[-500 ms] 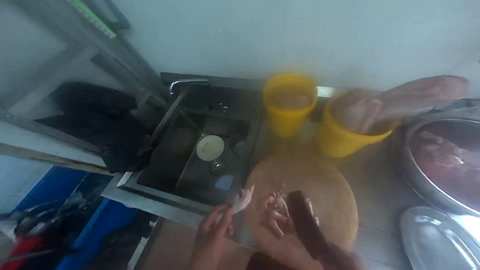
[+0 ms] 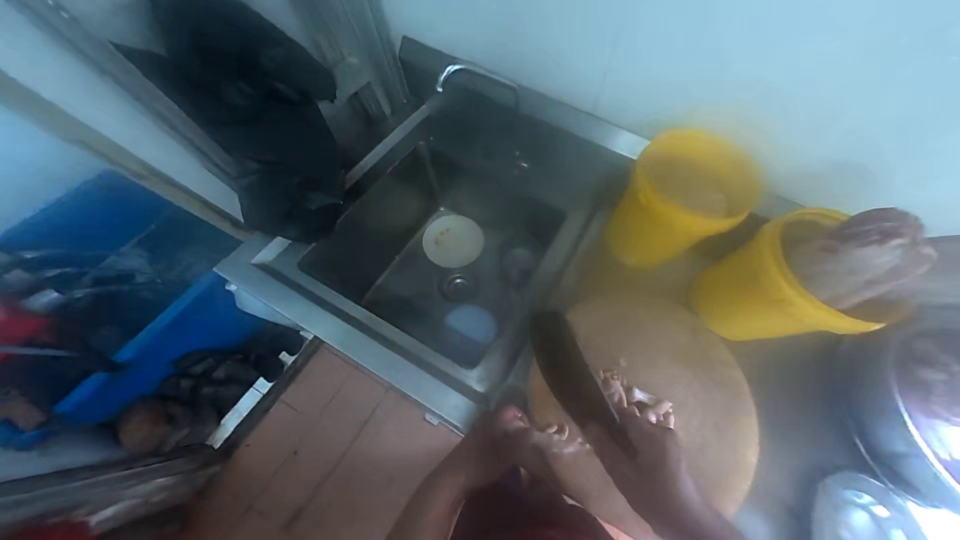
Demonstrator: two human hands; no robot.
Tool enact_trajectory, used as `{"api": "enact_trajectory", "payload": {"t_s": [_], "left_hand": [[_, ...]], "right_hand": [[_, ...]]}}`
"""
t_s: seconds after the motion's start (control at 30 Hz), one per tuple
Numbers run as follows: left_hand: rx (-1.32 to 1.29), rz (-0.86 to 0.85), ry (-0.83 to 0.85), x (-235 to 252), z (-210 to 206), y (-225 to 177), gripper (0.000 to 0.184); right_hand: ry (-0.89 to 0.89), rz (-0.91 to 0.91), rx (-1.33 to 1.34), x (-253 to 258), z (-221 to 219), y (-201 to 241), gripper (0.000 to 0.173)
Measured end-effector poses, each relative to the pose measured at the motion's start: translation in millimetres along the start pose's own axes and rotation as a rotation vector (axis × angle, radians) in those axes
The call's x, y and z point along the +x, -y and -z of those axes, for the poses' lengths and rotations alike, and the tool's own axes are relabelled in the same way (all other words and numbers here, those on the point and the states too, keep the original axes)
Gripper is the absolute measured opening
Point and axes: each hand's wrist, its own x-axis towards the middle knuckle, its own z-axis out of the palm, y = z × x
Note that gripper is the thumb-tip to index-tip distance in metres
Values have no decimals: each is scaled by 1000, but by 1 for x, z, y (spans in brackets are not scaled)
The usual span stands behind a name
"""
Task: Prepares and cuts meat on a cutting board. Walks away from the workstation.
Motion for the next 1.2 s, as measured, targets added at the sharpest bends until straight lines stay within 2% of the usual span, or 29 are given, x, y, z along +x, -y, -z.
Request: {"api": "enact_trajectory", "payload": {"t_s": [0.1, 0.2, 0.27, 0.37, 0.47, 0.53, 0.6, 0.67, 0.7, 0.77, 0.83, 0.9, 0.93, 1.1, 1.17, 1.2], "left_hand": [[-19, 8, 43, 2, 1, 2, 40], [-34, 24, 35, -1, -3, 3, 33], [-38, 21, 30, -2, -3, 3, 29], [24, -10, 49, -4, 2, 2, 29], [126, -45, 62, -4, 10, -1, 39], [125, -45, 53, -2, 9, -2, 42], [110, -32, 61, 0, 9, -4, 41], [42, 4, 62, -1, 7, -6, 33], [12, 4, 42, -2, 5, -6, 30], [-6, -95, -72, -6, 2, -4, 29], [19, -309, -286, -11, -6, 1, 29], [132, -511, -501, -11, -15, 5, 26], [215, -565, -550, -12, -18, 9, 26], [526, -717, -630, -14, -39, 24, 18], [535, -776, -644, -14, -43, 28, 16], [528, -794, -637, -15, -44, 29, 16]], "right_hand": [[-27, 4, -54, 4, -20, 13, 29], [299, -236, -212, 4, -39, -3, 42], [381, -306, -240, 10, -39, -11, 46], [231, -263, -214, 7, -30, -16, 41], [6, -119, -145, 5, -13, -6, 33], [-29, -25, -121, -1, -7, 0, 31], [77, -23, -218, -7, -15, -6, 34], [320, -155, -350, -11, -23, -17, 44], [377, -208, -373, -11, -23, -21, 48], [343, -269, -371, -11, -19, -30, 49], [226, -330, -297, -15, -11, -35, 46], [84, -331, -199, -14, 2, -26, 37], [31, -314, -149, -14, 10, -16, 33], [-186, -77, -52, -11, 32, 45, 30], [-185, -106, -126, -18, 9, 44, 32], [-92, -190, -200, -21, -7, 37, 34]]}}
